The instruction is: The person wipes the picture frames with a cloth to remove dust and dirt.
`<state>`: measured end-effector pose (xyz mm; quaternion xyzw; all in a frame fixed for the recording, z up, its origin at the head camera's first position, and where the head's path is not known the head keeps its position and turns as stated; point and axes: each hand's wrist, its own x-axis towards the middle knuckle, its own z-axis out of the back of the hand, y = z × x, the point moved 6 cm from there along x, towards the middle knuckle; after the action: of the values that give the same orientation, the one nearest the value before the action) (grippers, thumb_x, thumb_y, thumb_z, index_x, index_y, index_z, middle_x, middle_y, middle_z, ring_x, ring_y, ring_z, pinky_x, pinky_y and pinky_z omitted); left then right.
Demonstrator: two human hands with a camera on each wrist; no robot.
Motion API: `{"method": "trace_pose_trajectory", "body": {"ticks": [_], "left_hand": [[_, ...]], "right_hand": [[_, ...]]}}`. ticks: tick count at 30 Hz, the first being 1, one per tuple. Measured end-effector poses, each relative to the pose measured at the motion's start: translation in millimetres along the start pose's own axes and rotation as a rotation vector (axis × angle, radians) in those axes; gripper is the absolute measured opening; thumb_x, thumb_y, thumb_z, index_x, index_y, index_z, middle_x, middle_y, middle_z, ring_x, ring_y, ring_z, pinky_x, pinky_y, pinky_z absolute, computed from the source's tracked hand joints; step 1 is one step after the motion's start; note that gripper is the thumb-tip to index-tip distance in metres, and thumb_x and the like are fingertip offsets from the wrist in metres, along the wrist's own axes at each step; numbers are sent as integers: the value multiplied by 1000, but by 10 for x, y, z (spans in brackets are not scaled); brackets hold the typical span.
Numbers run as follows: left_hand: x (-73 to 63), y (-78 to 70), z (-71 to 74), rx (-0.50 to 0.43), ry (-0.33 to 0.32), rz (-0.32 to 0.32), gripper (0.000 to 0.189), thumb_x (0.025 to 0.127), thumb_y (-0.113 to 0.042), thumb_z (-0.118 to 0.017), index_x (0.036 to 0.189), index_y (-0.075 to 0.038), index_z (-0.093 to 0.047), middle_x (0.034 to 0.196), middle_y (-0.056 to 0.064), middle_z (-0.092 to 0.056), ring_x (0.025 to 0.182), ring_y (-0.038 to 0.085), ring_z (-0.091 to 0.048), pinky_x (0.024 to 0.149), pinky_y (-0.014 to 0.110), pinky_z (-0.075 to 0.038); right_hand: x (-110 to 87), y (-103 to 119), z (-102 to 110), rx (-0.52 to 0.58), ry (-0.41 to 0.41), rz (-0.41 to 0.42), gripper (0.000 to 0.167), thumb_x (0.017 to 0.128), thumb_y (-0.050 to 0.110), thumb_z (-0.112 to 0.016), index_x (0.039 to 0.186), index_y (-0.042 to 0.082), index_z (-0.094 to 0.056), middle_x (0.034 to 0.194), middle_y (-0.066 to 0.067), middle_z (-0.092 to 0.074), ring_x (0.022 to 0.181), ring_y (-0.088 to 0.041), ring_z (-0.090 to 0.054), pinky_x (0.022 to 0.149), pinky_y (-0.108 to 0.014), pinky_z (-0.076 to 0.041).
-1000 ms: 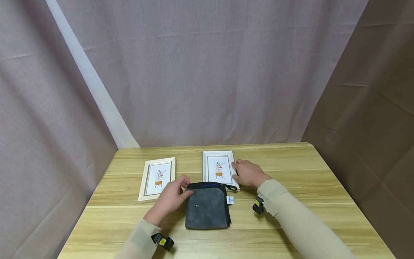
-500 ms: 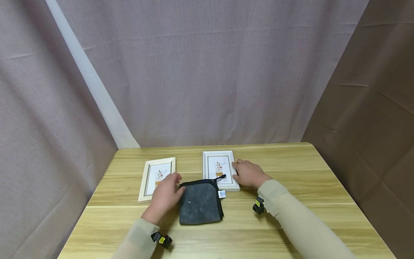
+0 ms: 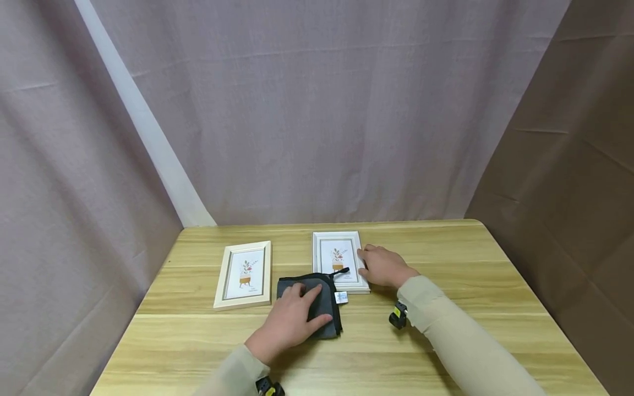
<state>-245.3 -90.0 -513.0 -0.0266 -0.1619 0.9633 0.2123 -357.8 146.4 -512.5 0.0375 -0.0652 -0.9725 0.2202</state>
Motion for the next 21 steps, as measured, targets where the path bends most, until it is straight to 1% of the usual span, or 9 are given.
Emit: {"method": "trace_pose_trajectory", "body": {"ticks": [3,6,9,12,16,19,21], "left_hand": [[66,50,-53,11,-9,21,82,102,-73,-64,164,-21,-55,157,23,-55,141,44,-54,111,62,-49],[132,81,-80,22,-19,24,81,102,-75,-61,163,-21,-56,159,21,-54,144,44,-52,114,65,-46],[201,95,-102,51,-20,26,81,103,-76,-57,164,-22,-56,162,21,-51,147,45,-49,116,69,-42],[275,103,-109,104,-23,30,80,105,-76,-52,165,-23,-54,164,21,-49,149,45,-48,114,70,-43],[374,112,-79,180,-54,20,68,112,-66,-48,165,-23,-55,158,22,-52,142,41,-52,104,65,-53],[446,121,-50,206,-77,10,57,116,-54,-48,163,-24,-57,152,21,-55,132,37,-55,94,61,-57],[498,137,-42,215,-80,10,53,117,-48,-47,163,-24,-57,150,21,-55,129,35,-55,92,60,-58]], "right_hand": [[-15,-15,-11,15,5,-3,64,107,33,-71,157,-5,-56,138,-20,-65,110,-32,-68,91,-52,-59],[-38,-20,-9,21,7,-3,64,107,32,-72,156,-5,-56,134,-18,-66,102,-27,-66,86,-49,-59],[-49,-17,-3,23,8,-6,63,107,31,-72,156,-5,-57,135,-19,-66,103,-28,-67,86,-49,-59],[-41,-9,10,22,2,-2,63,106,29,-73,156,-6,-57,137,-20,-66,109,-32,-68,90,-52,-59],[-19,16,26,22,-7,5,62,106,29,-73,156,-6,-57,138,-21,-65,114,-35,-68,95,-54,-58],[-5,30,34,24,-12,9,62,106,28,-73,155,-6,-57,136,-20,-66,112,-35,-68,93,-54,-59],[7,32,33,25,-13,10,62,105,28,-73,155,-6,-58,134,-19,-66,110,-34,-67,92,-54,-59]]}}
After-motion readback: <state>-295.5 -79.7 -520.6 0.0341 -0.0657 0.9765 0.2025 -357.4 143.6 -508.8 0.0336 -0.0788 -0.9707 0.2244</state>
